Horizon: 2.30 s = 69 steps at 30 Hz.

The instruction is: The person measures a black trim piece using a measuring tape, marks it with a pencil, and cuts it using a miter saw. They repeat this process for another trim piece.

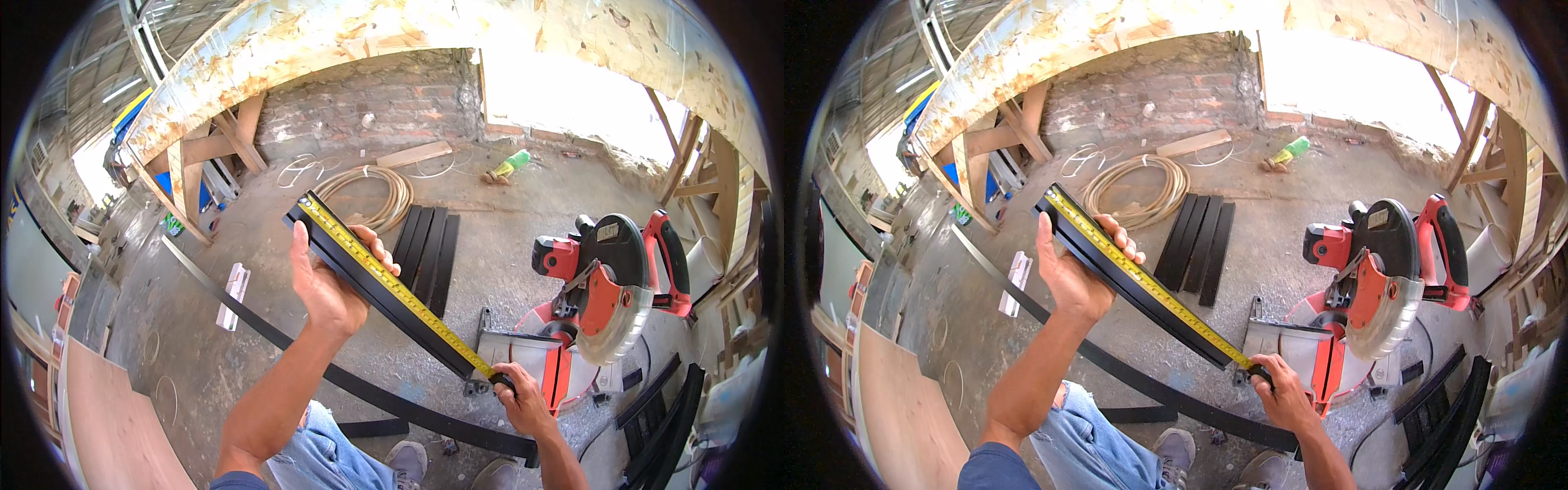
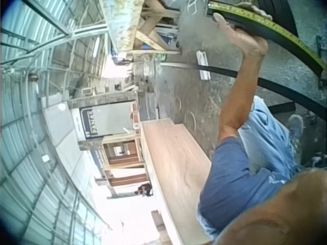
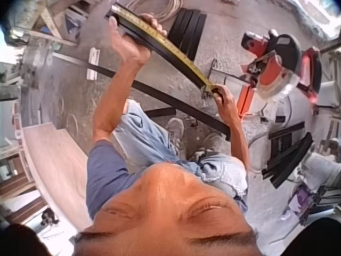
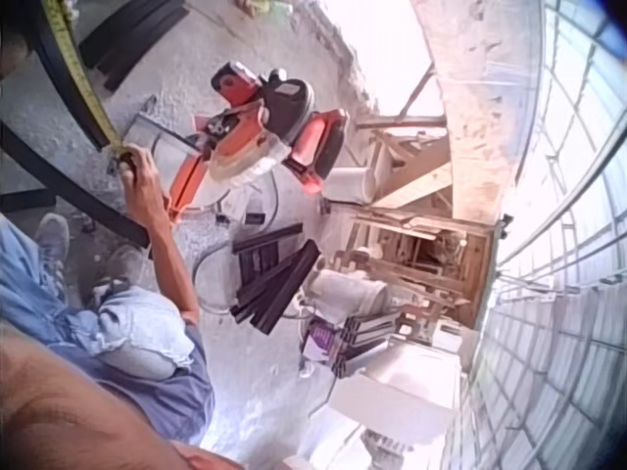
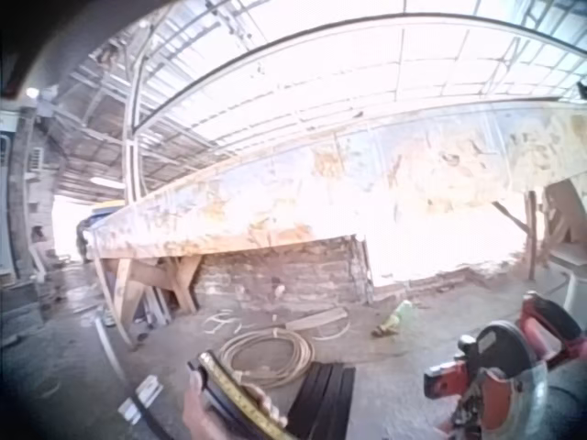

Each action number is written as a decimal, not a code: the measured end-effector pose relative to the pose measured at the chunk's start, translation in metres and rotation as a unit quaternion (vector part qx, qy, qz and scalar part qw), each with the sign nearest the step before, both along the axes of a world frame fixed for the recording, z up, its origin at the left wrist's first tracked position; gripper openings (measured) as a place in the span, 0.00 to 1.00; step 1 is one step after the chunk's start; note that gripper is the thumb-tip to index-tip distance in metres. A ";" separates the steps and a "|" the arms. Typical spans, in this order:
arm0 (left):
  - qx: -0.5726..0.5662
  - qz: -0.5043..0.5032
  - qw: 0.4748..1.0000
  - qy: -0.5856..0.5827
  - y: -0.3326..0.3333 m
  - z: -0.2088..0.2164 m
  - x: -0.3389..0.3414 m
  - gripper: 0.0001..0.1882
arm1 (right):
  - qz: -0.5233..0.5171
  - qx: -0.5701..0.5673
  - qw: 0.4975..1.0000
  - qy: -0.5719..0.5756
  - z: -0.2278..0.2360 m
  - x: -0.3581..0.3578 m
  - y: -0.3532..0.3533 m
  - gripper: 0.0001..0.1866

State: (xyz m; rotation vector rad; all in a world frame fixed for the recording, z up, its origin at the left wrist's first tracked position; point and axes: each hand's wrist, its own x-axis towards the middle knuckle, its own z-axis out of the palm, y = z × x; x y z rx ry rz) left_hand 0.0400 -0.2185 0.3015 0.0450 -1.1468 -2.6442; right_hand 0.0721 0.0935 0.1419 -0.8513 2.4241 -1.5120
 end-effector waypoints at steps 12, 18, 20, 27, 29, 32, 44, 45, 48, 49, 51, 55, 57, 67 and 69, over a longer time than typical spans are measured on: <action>0.059 0.018 0.998 0.018 -0.011 0.010 -0.004 0.42 | -0.037 0.008 0.999 0.030 0.011 -0.005 0.006 0.19; 0.020 0.037 0.995 0.093 -0.063 0.010 0.011 0.31 | -0.083 0.052 0.987 0.127 0.046 -0.006 0.018 0.21; 0.036 0.034 0.994 0.095 -0.061 0.014 0.011 0.30 | -0.095 0.083 0.978 0.164 0.053 -0.005 0.022 0.22; 0.057 0.044 0.993 0.091 -0.067 0.015 0.014 0.30 | -0.099 0.089 0.975 0.176 0.056 0.002 0.022 0.23; 0.055 0.037 0.993 0.095 -0.072 0.014 0.014 0.30 | -0.102 0.081 0.976 0.176 0.054 0.003 0.021 0.22; 0.059 0.041 0.993 0.098 -0.069 0.013 0.014 0.30 | -0.103 0.078 0.976 0.175 0.053 0.003 0.022 0.22; 0.070 0.047 0.992 0.090 -0.067 0.018 0.015 0.28 | -0.108 0.064 0.969 0.212 0.052 0.000 0.023 0.22; 0.069 0.047 0.993 0.089 -0.067 0.018 0.014 0.28 | -0.109 0.065 0.968 0.215 0.052 0.000 0.023 0.22; 0.078 0.043 0.993 0.083 -0.067 0.018 0.014 0.27 | -0.108 0.068 0.970 0.209 0.051 0.001 0.023 0.22; 0.076 0.046 0.993 0.082 -0.067 0.018 0.014 0.27 | -0.108 0.068 0.970 0.208 0.051 0.001 0.023 0.22; 0.075 0.049 0.993 0.081 -0.067 0.018 0.014 0.27 | -0.108 0.069 0.969 0.212 0.051 0.001 0.022 0.22; 0.068 0.050 0.993 0.082 -0.067 0.018 0.013 0.28 | -0.105 0.071 0.969 0.212 0.049 0.000 0.022 0.22; 0.063 0.057 0.993 0.079 -0.068 0.018 0.013 0.28 | -0.105 0.072 0.969 0.211 0.049 0.000 0.021 0.22; -0.057 0.161 0.984 0.041 -0.012 0.029 0.007 0.32 | -0.153 0.058 0.969 0.183 0.043 0.009 0.029 0.24; -0.170 0.069 0.981 0.059 -0.028 0.017 0.010 0.33 | -0.174 0.035 0.971 0.160 0.043 0.018 0.040 0.27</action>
